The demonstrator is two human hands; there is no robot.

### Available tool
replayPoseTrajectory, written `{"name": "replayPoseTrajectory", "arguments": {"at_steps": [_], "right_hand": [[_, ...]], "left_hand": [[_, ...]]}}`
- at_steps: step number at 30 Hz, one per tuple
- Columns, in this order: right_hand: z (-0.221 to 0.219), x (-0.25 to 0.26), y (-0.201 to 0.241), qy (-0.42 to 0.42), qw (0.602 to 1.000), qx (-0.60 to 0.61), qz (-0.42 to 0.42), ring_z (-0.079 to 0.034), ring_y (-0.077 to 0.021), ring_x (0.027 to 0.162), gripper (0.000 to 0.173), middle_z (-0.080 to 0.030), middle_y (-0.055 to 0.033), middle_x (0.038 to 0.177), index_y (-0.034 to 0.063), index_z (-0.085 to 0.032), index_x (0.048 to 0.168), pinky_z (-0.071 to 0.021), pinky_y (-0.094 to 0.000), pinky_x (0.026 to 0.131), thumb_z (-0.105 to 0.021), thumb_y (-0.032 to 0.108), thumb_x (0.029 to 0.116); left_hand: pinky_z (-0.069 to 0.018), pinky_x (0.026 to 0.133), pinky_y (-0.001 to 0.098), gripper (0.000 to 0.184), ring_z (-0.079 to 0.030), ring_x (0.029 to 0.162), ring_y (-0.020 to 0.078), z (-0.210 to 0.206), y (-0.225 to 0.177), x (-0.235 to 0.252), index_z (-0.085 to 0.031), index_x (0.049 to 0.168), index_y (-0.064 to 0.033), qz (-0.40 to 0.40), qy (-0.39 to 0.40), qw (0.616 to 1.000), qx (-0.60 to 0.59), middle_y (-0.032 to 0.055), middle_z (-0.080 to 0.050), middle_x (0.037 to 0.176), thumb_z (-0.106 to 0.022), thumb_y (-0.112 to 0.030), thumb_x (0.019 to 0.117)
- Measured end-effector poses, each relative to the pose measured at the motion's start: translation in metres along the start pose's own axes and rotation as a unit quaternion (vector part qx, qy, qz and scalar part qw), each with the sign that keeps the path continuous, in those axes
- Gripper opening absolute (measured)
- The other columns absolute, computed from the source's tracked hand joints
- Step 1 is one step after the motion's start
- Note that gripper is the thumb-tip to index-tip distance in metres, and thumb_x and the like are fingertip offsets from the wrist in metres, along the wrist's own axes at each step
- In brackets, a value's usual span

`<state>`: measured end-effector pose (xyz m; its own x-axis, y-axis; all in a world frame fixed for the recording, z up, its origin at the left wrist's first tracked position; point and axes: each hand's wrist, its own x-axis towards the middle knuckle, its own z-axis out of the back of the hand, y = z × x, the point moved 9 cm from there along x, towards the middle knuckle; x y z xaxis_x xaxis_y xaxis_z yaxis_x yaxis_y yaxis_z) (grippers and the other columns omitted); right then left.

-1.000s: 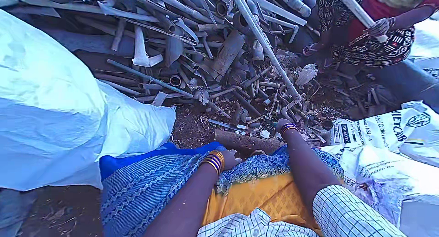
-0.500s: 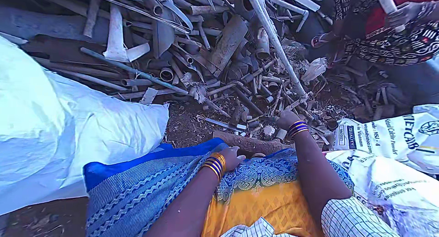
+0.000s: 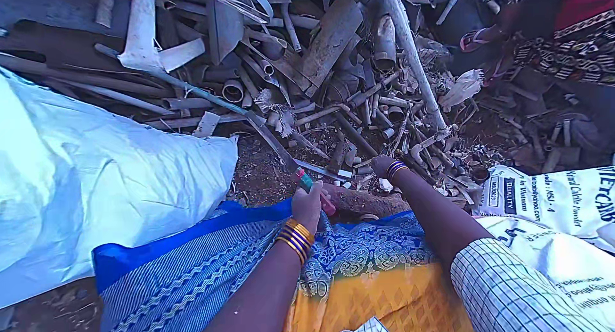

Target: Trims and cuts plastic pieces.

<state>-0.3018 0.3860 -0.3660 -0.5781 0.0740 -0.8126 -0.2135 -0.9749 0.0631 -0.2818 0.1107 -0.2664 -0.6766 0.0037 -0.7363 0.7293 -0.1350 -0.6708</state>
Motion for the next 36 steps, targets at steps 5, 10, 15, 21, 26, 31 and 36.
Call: {"name": "replayPoseTrajectory", "arguments": {"at_steps": [5,10,15,21,26,31,36], "right_hand": [[-0.054,0.036,-0.030,0.046,0.996,-0.019,-0.078,-0.054,-0.0478,0.132,0.050,-0.055,-0.0286,0.143,-0.0016,-0.052,0.145,-0.0442,-0.0666,0.104,-0.060,0.010,0.0974],[-0.078,0.065,-0.013,0.043,0.995,-0.089,-0.036,-0.027,-0.0407,0.154,0.056,-0.034,-0.0165,0.165,0.0088,-0.048,0.153,-0.0254,-0.0620,0.121,-0.059,0.006,0.0985],[-0.086,0.084,-0.012,0.068,0.987,-0.141,-0.036,-0.023,-0.0443,0.154,0.052,-0.034,-0.0187,0.165,0.0164,-0.055,0.149,-0.0172,-0.0674,0.122,-0.064,0.012,0.0984],[-0.071,0.075,-0.027,0.042,0.997,-0.056,-0.032,-0.042,-0.0466,0.143,0.050,-0.050,-0.0239,0.152,0.0160,-0.057,0.147,-0.0269,-0.0720,0.115,-0.065,0.018,0.0979],[-0.015,0.037,-0.046,-0.101,0.940,0.327,-0.018,-0.065,-0.0375,0.104,0.029,-0.068,-0.0270,0.113,-0.0049,-0.067,0.119,-0.0486,-0.0562,0.096,-0.071,0.013,0.0970],[0.038,-0.020,-0.026,-0.354,0.819,0.450,-0.030,-0.065,-0.0266,0.093,0.032,-0.066,-0.0203,0.107,-0.0031,-0.054,0.126,-0.0521,-0.0468,0.084,-0.054,0.018,0.1015],[-0.035,-0.029,0.029,-0.168,0.965,0.192,-0.065,-0.058,-0.0479,0.127,0.045,-0.058,-0.0346,0.135,-0.0034,-0.047,0.146,-0.0443,-0.0600,0.108,-0.045,0.022,0.1092]], "left_hand": [[-0.0549,0.059,0.0251,0.034,-0.060,0.061,0.0112,0.006,0.010,0.015,-0.050,0.130,0.0032,0.051,0.008,0.998,0.026,0.0082,-0.055,0.087,-0.055,-0.022,0.1081],[-0.0552,0.062,0.0269,0.037,-0.061,0.064,0.0120,0.010,0.010,0.031,-0.048,0.133,0.0037,0.039,0.004,0.997,0.072,0.0095,-0.058,0.090,-0.055,-0.023,0.1079],[-0.0555,0.066,0.0274,0.039,-0.063,0.069,0.0124,0.014,0.012,0.039,-0.048,0.136,0.0033,0.053,0.016,0.993,0.100,0.0102,-0.059,0.094,-0.056,-0.023,0.1074],[-0.0549,0.070,0.0281,0.038,-0.063,0.071,0.0130,0.015,0.007,0.040,-0.050,0.133,0.0043,0.047,0.021,0.991,0.121,0.0115,-0.060,0.095,-0.055,-0.023,0.1077],[-0.0557,0.073,0.0322,0.039,-0.064,0.074,0.0169,0.011,0.005,0.031,-0.049,0.134,0.0039,0.019,0.030,0.992,0.123,0.0142,-0.061,0.094,-0.056,-0.024,0.1078],[-0.0569,0.075,0.0415,0.041,-0.066,0.077,0.0244,0.007,0.011,0.021,-0.049,0.134,0.0015,-0.011,0.042,0.990,0.137,0.0184,-0.063,0.100,-0.055,-0.029,0.1081],[-0.0566,0.081,0.0479,0.046,-0.068,0.087,0.0312,0.002,0.013,0.016,-0.047,0.138,0.0034,-0.028,0.057,0.986,0.151,0.0239,-0.064,0.110,-0.056,-0.030,0.1075]]}}
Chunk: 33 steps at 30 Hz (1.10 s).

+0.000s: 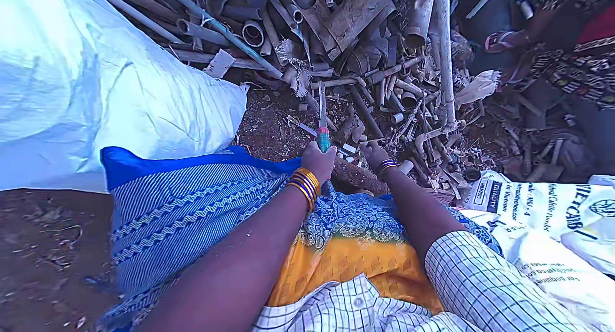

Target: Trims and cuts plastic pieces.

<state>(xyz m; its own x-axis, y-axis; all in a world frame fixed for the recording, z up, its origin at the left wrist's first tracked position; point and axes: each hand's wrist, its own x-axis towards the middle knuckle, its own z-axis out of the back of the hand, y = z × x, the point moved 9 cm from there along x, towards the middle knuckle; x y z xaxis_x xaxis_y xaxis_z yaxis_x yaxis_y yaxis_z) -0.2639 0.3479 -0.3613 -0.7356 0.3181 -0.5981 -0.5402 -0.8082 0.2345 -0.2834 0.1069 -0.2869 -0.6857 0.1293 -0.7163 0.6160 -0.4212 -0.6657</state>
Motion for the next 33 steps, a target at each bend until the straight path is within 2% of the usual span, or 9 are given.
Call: {"name": "replayPoseTrajectory", "arguments": {"at_steps": [3,6,9,11,14,17,24,29,33], "right_hand": [[-0.037,-0.014,-0.012,0.126,0.987,-0.090,-0.033,-0.060,-0.0431,0.126,0.052,-0.062,-0.0283,0.133,0.0008,-0.045,0.148,-0.0461,-0.0613,0.105,-0.051,0.032,0.1066],[0.010,-0.022,0.000,0.037,0.987,0.151,-0.051,-0.063,-0.0369,0.119,0.056,-0.062,-0.0279,0.131,-0.0026,-0.045,0.146,-0.0496,-0.0523,0.103,-0.062,0.026,0.1020],[0.055,-0.066,0.038,-0.003,0.826,0.562,-0.037,-0.065,-0.0215,0.081,0.025,-0.064,-0.0147,0.099,0.0002,-0.057,0.122,-0.0570,-0.0366,0.073,-0.051,0.009,0.1000],[0.077,-0.112,0.062,0.008,0.736,0.677,-0.005,-0.065,-0.0214,0.077,0.021,-0.063,-0.0115,0.093,0.0047,-0.055,0.115,-0.0587,-0.0385,0.072,-0.044,0.017,0.1019],[0.083,-0.169,0.073,0.003,0.692,0.721,0.021,-0.063,-0.0214,0.075,0.024,-0.060,-0.0088,0.087,0.0079,-0.055,0.111,-0.0574,-0.0401,0.072,-0.039,0.024,0.1034],[0.055,-0.185,0.074,0.002,0.648,0.762,-0.016,-0.061,-0.0247,0.080,0.023,-0.058,-0.0114,0.090,0.0067,-0.053,0.113,-0.0553,-0.0442,0.077,-0.038,0.023,0.1060],[0.027,-0.174,0.099,0.054,0.770,0.625,0.120,-0.061,-0.0080,0.068,0.022,-0.063,-0.0008,0.077,0.0035,-0.059,0.096,-0.0540,-0.0246,0.067,-0.039,0.004,0.1030],[0.032,-0.162,0.101,0.096,0.770,0.616,0.133,-0.065,-0.0138,0.079,0.052,-0.067,-0.0072,0.090,-0.0008,-0.059,0.113,-0.0553,-0.0305,0.074,-0.019,0.032,0.1146],[0.036,-0.157,0.103,0.122,0.766,0.609,0.167,-0.067,-0.0119,0.094,0.035,-0.068,-0.0083,0.104,-0.0031,-0.053,0.128,-0.0551,-0.0303,0.087,-0.031,0.019,0.1124]], "left_hand": [[-0.0558,0.083,0.0512,0.048,-0.068,0.091,0.0351,-0.002,-0.002,-0.006,-0.047,0.138,0.0046,-0.023,0.013,0.999,0.043,0.0266,-0.064,0.113,-0.054,-0.032,0.1080],[-0.0545,0.087,0.0566,0.055,-0.067,0.097,0.0420,-0.001,-0.001,-0.021,-0.035,0.150,0.0009,-0.061,0.014,0.996,0.067,0.0312,-0.062,0.120,-0.050,-0.033,0.1092],[-0.0515,0.090,0.0601,0.062,-0.066,0.105,0.0458,-0.001,-0.006,-0.025,-0.017,0.164,-0.0178,-0.102,0.037,0.990,0.088,0.0318,-0.061,0.129,-0.047,-0.025,0.1104],[-0.0467,0.099,0.0631,0.051,-0.062,0.117,0.0464,-0.004,-0.014,-0.030,-0.034,0.160,-0.0187,-0.155,0.072,0.976,0.137,0.0293,-0.060,0.135,-0.045,-0.027,0.1115],[-0.0432,0.106,0.0584,0.048,-0.059,0.123,0.0404,-0.008,-0.026,-0.051,-0.054,0.149,-0.0154,-0.222,0.114,0.956,0.152,0.0244,-0.061,0.136,-0.054,-0.039,0.1070],[-0.0430,0.107,0.0508,0.061,-0.057,0.124,0.0370,-0.009,-0.033,-0.072,-0.046,0.154,-0.0086,-0.270,0.135,0.947,0.109,0.0275,-0.056,0.140,-0.063,-0.038,0.1025],[-0.0439,0.108,0.0419,0.058,-0.059,0.123,0.0292,0.000,-0.029,-0.086,-0.050,0.148,-0.0010,-0.247,0.133,0.957,0.079,0.0233,-0.059,0.137,-0.067,-0.029,0.1010],[-0.0463,0.099,0.0352,0.053,-0.057,0.112,0.0235,0.000,-0.040,-0.091,-0.059,0.139,-0.0037,-0.290,0.136,0.942,0.101,0.0234,-0.052,0.140,-0.077,-0.023,0.0933],[-0.0418,0.110,0.0384,0.056,-0.050,0.133,0.0308,-0.023,-0.040,-0.101,-0.063,0.137,-0.0048,-0.311,0.221,0.903,0.195,0.0287,-0.041,0.152,-0.083,-0.021,0.0876]]}}
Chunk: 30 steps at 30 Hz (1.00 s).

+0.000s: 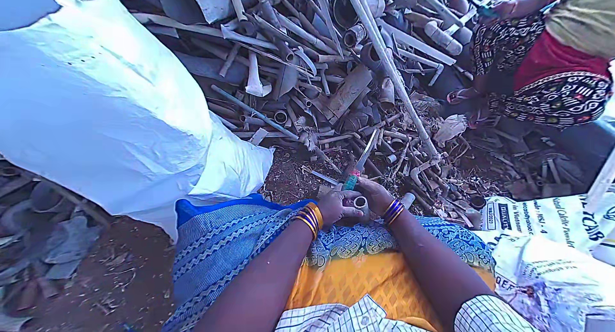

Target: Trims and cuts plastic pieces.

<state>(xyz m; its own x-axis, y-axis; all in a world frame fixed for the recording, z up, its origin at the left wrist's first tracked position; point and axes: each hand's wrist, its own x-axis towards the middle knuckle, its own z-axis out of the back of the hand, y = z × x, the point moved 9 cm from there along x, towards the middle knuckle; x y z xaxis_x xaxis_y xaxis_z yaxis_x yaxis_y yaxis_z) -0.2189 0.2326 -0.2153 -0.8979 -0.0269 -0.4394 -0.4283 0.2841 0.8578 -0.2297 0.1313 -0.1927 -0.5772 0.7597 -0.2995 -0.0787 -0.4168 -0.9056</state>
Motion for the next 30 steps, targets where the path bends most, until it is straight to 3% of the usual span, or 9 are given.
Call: {"name": "replayPoseTrajectory", "arguments": {"at_steps": [3,6,10,13,16,18,24,28,30], "right_hand": [[0.015,0.002,0.002,-0.071,0.996,0.043,0.007,-0.068,-0.0138,0.089,0.025,-0.067,-0.0108,0.101,-0.0061,-0.053,0.128,-0.0574,-0.0299,0.084,-0.043,0.009,0.1102],[0.047,0.001,0.022,-0.200,0.971,0.102,0.077,-0.070,-0.0194,0.084,0.029,-0.069,-0.0141,0.100,-0.0022,-0.050,0.129,-0.0587,-0.0333,0.076,-0.035,0.017,0.1130],[0.102,-0.014,0.049,-0.350,0.929,-0.081,0.090,-0.062,-0.0170,0.071,0.033,-0.062,-0.0109,0.090,0.0006,-0.051,0.128,-0.0543,-0.0350,0.067,-0.036,0.025,0.1129],[0.079,-0.022,0.068,-0.299,0.908,-0.285,0.069,-0.058,-0.0171,0.068,0.031,-0.061,-0.0118,0.087,-0.0010,-0.055,0.129,-0.0505,-0.0356,0.067,-0.045,0.023,0.1110],[0.022,-0.025,0.066,-0.173,0.854,-0.478,0.112,-0.068,-0.0319,0.100,0.043,-0.068,-0.0252,0.112,-0.0089,-0.053,0.139,-0.0519,-0.0448,0.093,-0.051,0.018,0.1062],[-0.008,-0.027,0.053,-0.112,0.814,-0.563,0.092,-0.064,-0.0421,0.119,0.050,-0.063,-0.0306,0.131,-0.0075,-0.047,0.148,-0.0485,-0.0513,0.105,-0.049,0.020,0.1062],[0.015,-0.004,0.029,-0.122,0.779,-0.609,-0.085,-0.057,-0.0408,0.130,0.054,-0.055,-0.0284,0.142,0.0029,-0.033,0.159,-0.0453,-0.0508,0.109,-0.040,0.025,0.1111],[-0.003,-0.014,0.046,-0.158,0.775,-0.603,0.102,-0.067,-0.0458,0.111,0.050,-0.064,-0.0318,0.126,-0.0031,-0.049,0.149,-0.0531,-0.0545,0.096,-0.048,0.022,0.1062],[-0.005,-0.010,0.038,-0.135,0.774,-0.615,0.068,-0.065,-0.0453,0.116,0.050,-0.062,-0.0308,0.131,-0.0010,-0.047,0.151,-0.0513,-0.0551,0.099,-0.045,0.023,0.1076]], "left_hand": [[-0.0405,0.112,0.0394,0.053,-0.047,0.137,0.0315,-0.010,-0.002,0.005,-0.066,0.134,-0.0080,-0.010,0.023,0.999,0.025,0.0282,-0.038,0.154,-0.084,-0.023,0.0860],[-0.0420,0.111,0.0344,0.047,-0.046,0.139,0.0279,0.004,-0.003,0.010,-0.070,0.129,-0.0067,-0.035,-0.061,0.997,-0.025,0.0269,-0.031,0.159,-0.084,-0.019,0.0853],[-0.0539,0.096,0.0358,0.049,-0.065,0.111,0.0226,0.040,0.007,0.010,-0.054,0.137,0.0039,-0.003,-0.216,0.972,-0.095,0.0228,-0.056,0.136,-0.073,-0.015,0.0956],[-0.0513,0.096,0.0444,0.050,-0.065,0.108,0.0266,0.062,0.021,0.008,-0.046,0.141,0.0016,0.029,-0.301,0.946,-0.119,0.0224,-0.065,0.122,-0.067,-0.014,0.0991],[-0.0516,0.100,0.0412,0.053,-0.066,0.114,0.0272,0.077,0.031,0.006,-0.045,0.143,0.0045,0.053,-0.373,0.914,-0.151,0.0249,-0.064,0.128,-0.069,-0.008,0.0970],[-0.0517,0.101,0.0381,0.053,-0.065,0.116,0.0252,0.081,0.032,0.005,-0.044,0.142,0.0056,0.064,-0.392,0.903,-0.163,0.0246,-0.062,0.130,-0.069,-0.005,0.0961],[-0.0521,0.097,0.0401,0.054,-0.065,0.112,0.0261,0.081,0.037,-0.002,-0.044,0.140,0.0068,0.066,-0.431,0.877,-0.203,0.0253,-0.061,0.128,-0.071,-0.006,0.0952],[-0.0593,0.090,0.0343,0.045,-0.070,0.100,0.0224,0.077,0.048,0.005,-0.041,0.137,0.0084,0.070,-0.420,0.837,-0.344,0.0234,-0.060,0.119,-0.064,-0.008,0.1015],[-0.0599,0.088,0.0328,0.042,-0.071,0.098,0.0221,0.070,0.050,0.006,-0.039,0.138,0.0089,0.081,-0.406,0.816,-0.403,0.0241,-0.060,0.119,-0.058,-0.008,0.1045]]}}
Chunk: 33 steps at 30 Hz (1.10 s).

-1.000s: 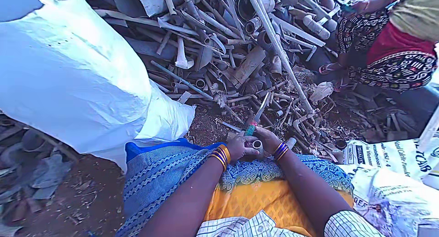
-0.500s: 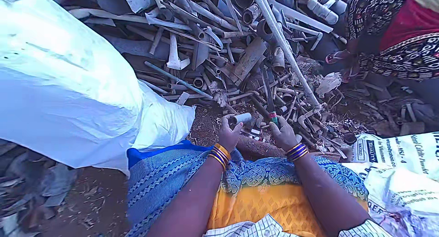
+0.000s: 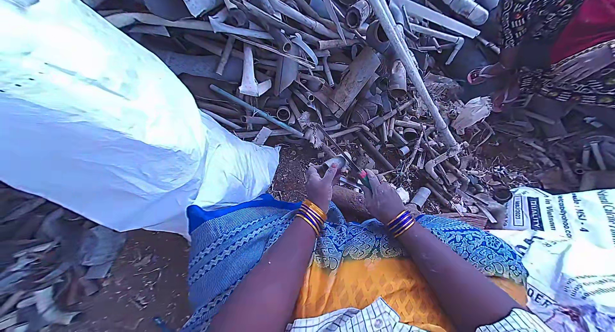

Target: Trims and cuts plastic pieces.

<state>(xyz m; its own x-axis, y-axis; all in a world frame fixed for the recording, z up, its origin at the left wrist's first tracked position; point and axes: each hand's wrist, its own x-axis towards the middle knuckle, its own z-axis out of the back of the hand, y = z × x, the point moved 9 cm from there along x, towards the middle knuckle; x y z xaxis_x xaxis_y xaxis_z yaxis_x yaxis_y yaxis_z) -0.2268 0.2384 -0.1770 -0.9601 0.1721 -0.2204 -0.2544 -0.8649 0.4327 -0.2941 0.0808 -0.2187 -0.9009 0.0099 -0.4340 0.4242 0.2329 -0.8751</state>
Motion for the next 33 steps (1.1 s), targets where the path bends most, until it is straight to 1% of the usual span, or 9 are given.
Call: {"name": "replayPoseTrajectory", "arguments": {"at_steps": [3,6,9,14,18,22,27,31,33], "right_hand": [[0.000,0.012,-0.027,0.018,0.988,0.127,-0.080,-0.065,-0.0365,0.115,0.046,-0.064,-0.0274,0.127,-0.0040,-0.048,0.146,-0.0484,-0.0483,0.103,-0.050,0.021,0.1077],[0.010,0.017,-0.043,-0.056,0.924,0.372,-0.071,-0.061,-0.0139,0.068,0.046,-0.064,-0.0125,0.098,-0.0032,-0.046,0.134,-0.0532,-0.0290,0.064,-0.067,0.011,0.0950],[0.001,0.016,-0.037,-0.013,0.841,0.540,-0.047,-0.056,-0.0051,0.055,0.053,-0.068,-0.0076,0.096,0.0008,-0.045,0.134,-0.0479,-0.0198,0.050,-0.068,-0.001,0.0872],[-0.013,0.012,-0.022,0.091,0.868,0.488,-0.034,-0.064,-0.0075,0.059,0.039,-0.070,-0.0055,0.086,-0.0010,-0.056,0.121,-0.0527,-0.0199,0.053,-0.075,0.006,0.0878],[-0.022,0.005,-0.020,0.106,0.834,0.530,-0.106,-0.065,-0.0081,0.060,0.028,-0.068,-0.0062,0.081,-0.0011,-0.054,0.119,-0.0518,-0.0191,0.052,-0.068,0.002,0.0953],[-0.021,0.003,-0.026,0.052,0.765,0.619,-0.169,-0.065,-0.0080,0.058,0.015,-0.067,-0.0066,0.075,0.0006,-0.051,0.115,-0.0489,-0.0173,0.048,-0.058,0.001,0.1017],[-0.021,0.004,-0.029,0.053,0.783,0.598,-0.162,-0.066,-0.0087,0.061,0.022,-0.068,-0.0072,0.081,0.0002,-0.050,0.118,-0.0502,-0.0186,0.050,-0.062,0.000,0.0993],[-0.027,0.000,-0.029,0.105,0.797,0.564,-0.187,-0.058,-0.0072,0.054,0.023,-0.062,-0.0052,0.078,0.0005,-0.051,0.119,-0.0487,-0.0184,0.048,-0.064,0.002,0.0990],[-0.029,-0.003,-0.028,0.127,0.796,0.560,-0.193,-0.056,-0.0064,0.052,0.021,-0.061,-0.0038,0.076,0.0010,-0.052,0.119,-0.0480,-0.0180,0.048,-0.062,0.003,0.1003]], "left_hand": [[-0.0585,0.084,0.0302,0.037,-0.071,0.092,0.0200,-0.006,0.005,-0.006,-0.040,0.136,0.0083,0.063,0.019,0.998,-0.020,0.0232,-0.063,0.115,-0.049,-0.015,0.1096],[-0.0591,0.078,0.0295,0.038,-0.073,0.084,0.0182,-0.017,0.012,-0.014,-0.049,0.129,0.0076,0.116,0.101,0.987,0.043,0.0186,-0.070,0.102,-0.043,-0.025,0.1120],[-0.0599,0.077,0.0312,0.045,-0.072,0.080,0.0186,-0.022,0.024,-0.020,-0.057,0.125,0.0079,0.151,0.150,0.971,0.106,0.0161,-0.071,0.094,-0.043,-0.033,0.1116],[-0.0597,0.075,0.0307,0.048,-0.071,0.078,0.0170,-0.020,0.022,-0.017,-0.061,0.117,0.0078,0.137,0.151,0.963,0.174,0.0151,-0.070,0.091,-0.046,-0.038,0.1100],[-0.0514,0.098,0.0441,0.050,-0.068,0.107,0.0282,-0.021,-0.002,-0.015,-0.058,0.128,0.0085,-0.039,0.156,0.916,0.368,0.0235,-0.067,0.115,-0.041,-0.036,0.1115],[-0.0519,0.094,0.0505,0.063,-0.067,0.103,0.0319,-0.032,-0.023,-0.032,-0.058,0.134,0.0056,-0.201,0.154,0.857,0.450,0.0210,-0.067,0.116,-0.071,-0.043,0.0950],[-0.0522,0.098,0.0457,0.031,-0.070,0.107,0.0287,-0.043,-0.017,-0.034,-0.071,0.119,-0.0001,-0.194,0.181,0.839,0.476,0.0181,-0.073,0.114,-0.061,-0.025,0.1036],[-0.0544,0.090,0.0499,0.026,-0.071,0.094,0.0333,-0.013,-0.038,-0.016,-0.066,0.118,0.0053,-0.182,0.012,0.886,0.427,0.0222,-0.071,0.104,-0.056,-0.015,0.1061],[-0.0531,0.096,0.0472,0.025,-0.070,0.103,0.0317,-0.001,-0.044,-0.008,-0.066,0.124,0.0025,-0.161,-0.044,0.894,0.416,0.0213,-0.071,0.114,-0.057,-0.011,0.1054]]}}
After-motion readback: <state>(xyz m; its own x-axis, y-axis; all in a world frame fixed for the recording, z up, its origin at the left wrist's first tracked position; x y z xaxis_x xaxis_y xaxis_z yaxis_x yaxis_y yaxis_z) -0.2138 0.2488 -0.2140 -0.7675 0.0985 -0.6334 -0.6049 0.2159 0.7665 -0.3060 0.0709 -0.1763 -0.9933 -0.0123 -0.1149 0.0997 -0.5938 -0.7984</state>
